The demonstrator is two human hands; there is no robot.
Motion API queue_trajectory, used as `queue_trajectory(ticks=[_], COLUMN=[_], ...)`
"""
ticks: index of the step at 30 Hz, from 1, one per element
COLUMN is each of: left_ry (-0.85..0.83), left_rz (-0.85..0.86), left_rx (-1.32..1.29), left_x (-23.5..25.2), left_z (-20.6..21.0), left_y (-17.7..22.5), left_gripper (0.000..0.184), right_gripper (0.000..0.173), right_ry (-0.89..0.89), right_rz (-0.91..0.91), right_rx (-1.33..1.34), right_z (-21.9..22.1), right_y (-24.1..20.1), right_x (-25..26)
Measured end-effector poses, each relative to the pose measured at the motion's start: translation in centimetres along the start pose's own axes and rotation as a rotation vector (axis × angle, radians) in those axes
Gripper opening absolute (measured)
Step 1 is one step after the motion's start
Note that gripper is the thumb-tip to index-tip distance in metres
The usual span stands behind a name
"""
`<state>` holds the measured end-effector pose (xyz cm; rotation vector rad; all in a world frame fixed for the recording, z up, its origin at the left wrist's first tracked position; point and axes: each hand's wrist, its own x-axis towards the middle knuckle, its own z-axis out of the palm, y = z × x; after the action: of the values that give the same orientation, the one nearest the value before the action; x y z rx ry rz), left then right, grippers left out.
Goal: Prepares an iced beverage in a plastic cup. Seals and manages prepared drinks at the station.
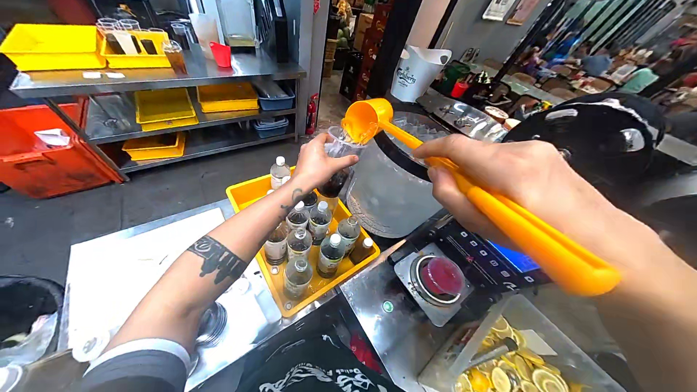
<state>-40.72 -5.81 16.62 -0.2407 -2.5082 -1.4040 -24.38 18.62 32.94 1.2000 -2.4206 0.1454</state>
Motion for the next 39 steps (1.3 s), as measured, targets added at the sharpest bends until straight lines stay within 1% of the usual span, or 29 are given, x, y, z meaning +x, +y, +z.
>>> queue_trajectory(ticks=[4,7,11,14,16,18,20,22,24,25,27,29,31,33,36,39], left_ry=[0.011,0.018,0.052,0.061,0.074,0.092,0.109,0.121,0.131,0.133,0.133,0.129,0.129,0.118,0.098,0.096], left_rz=[0.008,0.024,0.030,0.038,0.036,0.045,0.067,0.076,0.092,0.102,0.112,0.118,0.131,0.146,0.137,0.127], left_rx=[-0.028,-0.046,-0.098,-0.095,-0.090,-0.079,-0.068,-0.073,-0.084,-0.095,-0.119,-0.137,-0.156,-0.168,-0.169,-0.177], left_x=[-0.4,-0.5,-0.2,-0.2,-0.2,-0.1,-0.1,-0.3,-0.6,-0.8,-1.3,-2.0,-2.6,-3.6,-5.1,-5.8], left_z=[-0.9,-1.3,-1.4,-1.4,-1.4,-1.5,-1.6,-1.9,-2.2,-2.4,-2.7,-3.2,-3.6,-4.1,-4.9,-5.3], left_y=[-0.2,-0.2,-0.7,-0.3,0.1,0.3,0.5,0.6,0.8,0.9,1.0,1.4,1.6,2.0,2.5,2.6], left_gripper=[0.074,0.074,0.075,0.076,0.077,0.075,0.074,0.075,0.075,0.075,0.075,0.072,0.069,0.066,0.062,0.061], right_gripper=[0.027,0.021,0.021,0.022,0.023,0.026,0.026,0.026,0.029,0.030,0.030,0.027,0.024,0.024,0.025,0.026], right_ry=[-0.050,-0.060,-0.109,-0.068,0.021,0.102,0.150,0.172,0.117,0.070,-0.044,-0.183,-0.298,-0.374,-0.401,-0.346], right_rz=[-0.032,-0.094,-0.165,-0.162,-0.121,-0.035,0.098,0.296,0.476,0.530,0.585,0.668,0.745,0.792,0.859,0.940], right_rx=[-0.054,-0.121,-0.163,-0.104,-0.046,0.062,0.209,0.280,0.232,0.177,0.061,-0.002,0.003,0.026,0.128,0.255], right_z=[0.1,0.0,-1.1,-1.7,-1.9,-2.2,-3.0,-3.9,-4.4,-4.3,-3.1,-1.2,0.8,2.6,5.1,7.3], right_y=[-1.1,-0.9,-0.2,0.8,1.9,3.6,5.5,7.1,9.0,10.3,12.8,14.3,15.0,15.8,18.1,20.8], right_x=[0.4,0.5,0.8,0.9,1.0,1.0,1.2,1.4,1.7,1.9,2.4,3.4,4.7,6.3,7.8,8.4])
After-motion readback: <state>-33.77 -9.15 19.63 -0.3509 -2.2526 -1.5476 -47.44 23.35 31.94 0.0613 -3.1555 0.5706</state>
